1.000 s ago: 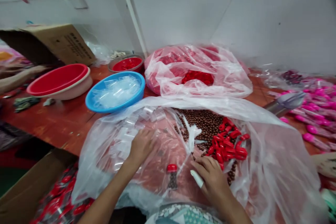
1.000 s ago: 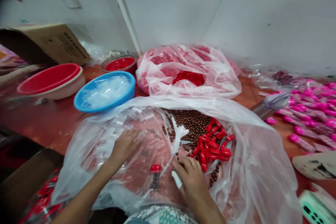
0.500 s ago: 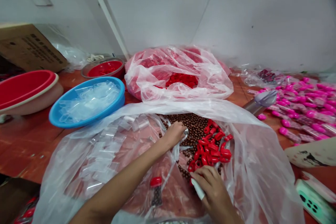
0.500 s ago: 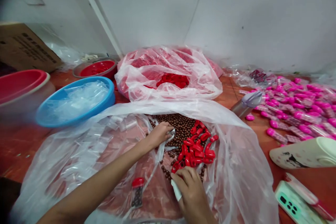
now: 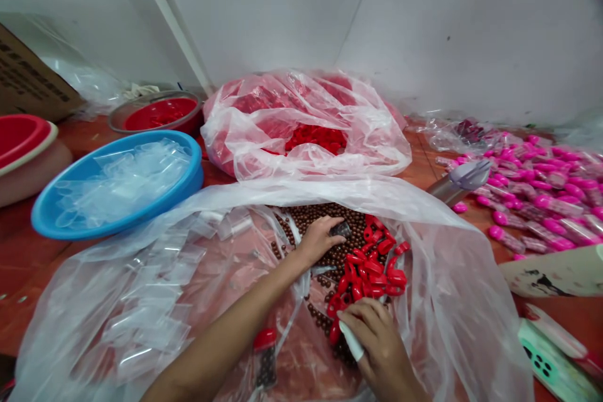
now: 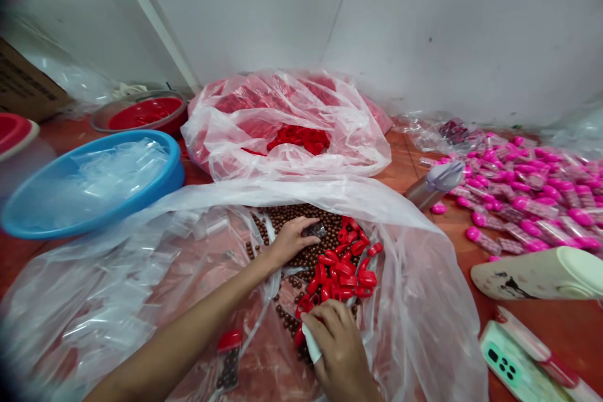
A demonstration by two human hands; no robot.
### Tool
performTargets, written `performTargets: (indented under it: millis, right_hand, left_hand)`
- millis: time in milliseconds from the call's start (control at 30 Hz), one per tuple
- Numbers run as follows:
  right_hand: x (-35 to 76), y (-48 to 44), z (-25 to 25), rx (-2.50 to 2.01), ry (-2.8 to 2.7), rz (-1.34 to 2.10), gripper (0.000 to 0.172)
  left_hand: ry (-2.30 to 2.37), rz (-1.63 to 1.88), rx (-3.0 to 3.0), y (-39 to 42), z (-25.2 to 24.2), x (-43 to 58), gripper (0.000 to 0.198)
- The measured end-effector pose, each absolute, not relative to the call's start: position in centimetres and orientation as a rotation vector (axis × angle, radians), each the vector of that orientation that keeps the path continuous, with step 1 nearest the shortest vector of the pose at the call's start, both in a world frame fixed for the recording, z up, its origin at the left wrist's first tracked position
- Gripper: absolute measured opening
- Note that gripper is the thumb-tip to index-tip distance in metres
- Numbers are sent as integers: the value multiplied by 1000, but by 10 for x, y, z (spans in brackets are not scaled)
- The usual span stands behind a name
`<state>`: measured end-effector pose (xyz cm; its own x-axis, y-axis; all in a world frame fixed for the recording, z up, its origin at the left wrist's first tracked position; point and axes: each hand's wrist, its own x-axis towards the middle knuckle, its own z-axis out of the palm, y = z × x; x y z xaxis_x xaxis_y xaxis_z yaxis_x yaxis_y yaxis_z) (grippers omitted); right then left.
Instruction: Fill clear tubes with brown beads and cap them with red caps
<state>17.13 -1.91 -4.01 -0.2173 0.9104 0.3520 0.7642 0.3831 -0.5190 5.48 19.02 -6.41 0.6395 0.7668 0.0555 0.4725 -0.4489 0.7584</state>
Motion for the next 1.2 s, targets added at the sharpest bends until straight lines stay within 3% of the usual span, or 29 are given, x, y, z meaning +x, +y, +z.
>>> performTargets:
  millis: [300, 567, 967, 1200]
  right_hand:
    - [178, -20, -40, -1557, -1944, 299, 47]
    - [189, -13, -37, -1656, -1747, 381, 32]
    - [160, 25, -23, -1480, -1265, 1102, 29]
    - [156, 13, -19, -1467, -1374, 1198, 27]
  left_hand:
    - [913, 687, 1921, 179, -55, 54, 47]
    - [900, 836, 1722, 138, -29, 26, 47]
    - [978, 792, 1425, 62, -20, -14, 45]
    - [911, 772, 1104, 40, -31, -27, 44]
